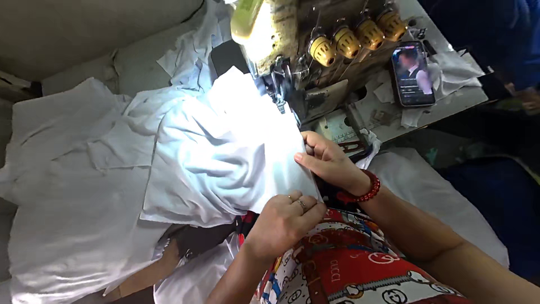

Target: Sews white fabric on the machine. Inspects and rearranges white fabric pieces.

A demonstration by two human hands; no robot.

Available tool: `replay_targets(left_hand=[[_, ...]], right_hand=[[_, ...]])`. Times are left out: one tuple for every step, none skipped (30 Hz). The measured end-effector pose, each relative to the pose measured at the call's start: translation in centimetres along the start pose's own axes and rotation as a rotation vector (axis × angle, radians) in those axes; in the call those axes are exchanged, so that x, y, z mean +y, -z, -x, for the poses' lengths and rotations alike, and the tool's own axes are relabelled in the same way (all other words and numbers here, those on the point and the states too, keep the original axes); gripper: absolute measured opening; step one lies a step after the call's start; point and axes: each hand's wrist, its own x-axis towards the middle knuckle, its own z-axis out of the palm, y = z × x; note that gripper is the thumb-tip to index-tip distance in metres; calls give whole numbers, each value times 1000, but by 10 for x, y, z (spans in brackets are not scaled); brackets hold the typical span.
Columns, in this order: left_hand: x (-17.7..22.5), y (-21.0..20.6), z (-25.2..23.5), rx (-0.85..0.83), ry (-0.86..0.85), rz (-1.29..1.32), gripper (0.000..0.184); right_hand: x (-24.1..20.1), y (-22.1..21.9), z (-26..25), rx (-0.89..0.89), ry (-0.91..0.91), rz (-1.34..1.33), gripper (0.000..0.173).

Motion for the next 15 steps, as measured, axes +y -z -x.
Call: replay_targets(left_hand=[[-5, 6, -5, -12, -19, -29, 18], [-11, 11, -10, -22, -38, -56, 18], [-16, 16, -16, -27, -58, -79, 18], [-22, 20, -21, -31, -73, -100, 19], [-28, 24, -27, -35, -82, -117, 19], [-34, 28, -31, -38, -92, -130, 19], [-40, 32, -36, -38, -102, -138, 19], [-46, 35, -40, -32, -107, -140, 17], [-53, 37, -44, -26, -106, -140, 17], [-59, 40, -47, -21, -95, -135, 16], [-66, 43, -50, -18, -81, -132, 15], [-73, 45, -52, -10, -62, -135, 14], [-80, 47, -55, -3, -36, -138, 15], [-87, 48, -57, 7, -8, -142, 17], [-93, 50, -58, 20, 18, -139, 19]], right_hand=[[1, 0, 1, -12, 6, -14, 25], [3, 1, 2, -26, 21, -31, 24], [4, 2, 2, -40, 32, -51, 23], [6, 3, 3, -43, 34, -66, 22], [6, 3, 4, -31, 27, -73, 23], [6, 3, 3, -3, 14, -67, 26], [6, 3, 2, 38, 10, -42, 29], [6, 4, 0, 80, 27, -10, 30], [6, 4, -3, 114, 70, 22, 31], [6, 5, -7, 134, 143, 65, 30], [6, 7, -11, 142, 239, 130, 28], [5, 10, -16, 144, 344, 216, 23], [3, 12, -22, 155, 431, 332, 18], [1, 14, -26, 170, 481, 454, 15], [-1, 15, -29, 179, 503, 549, 15]])
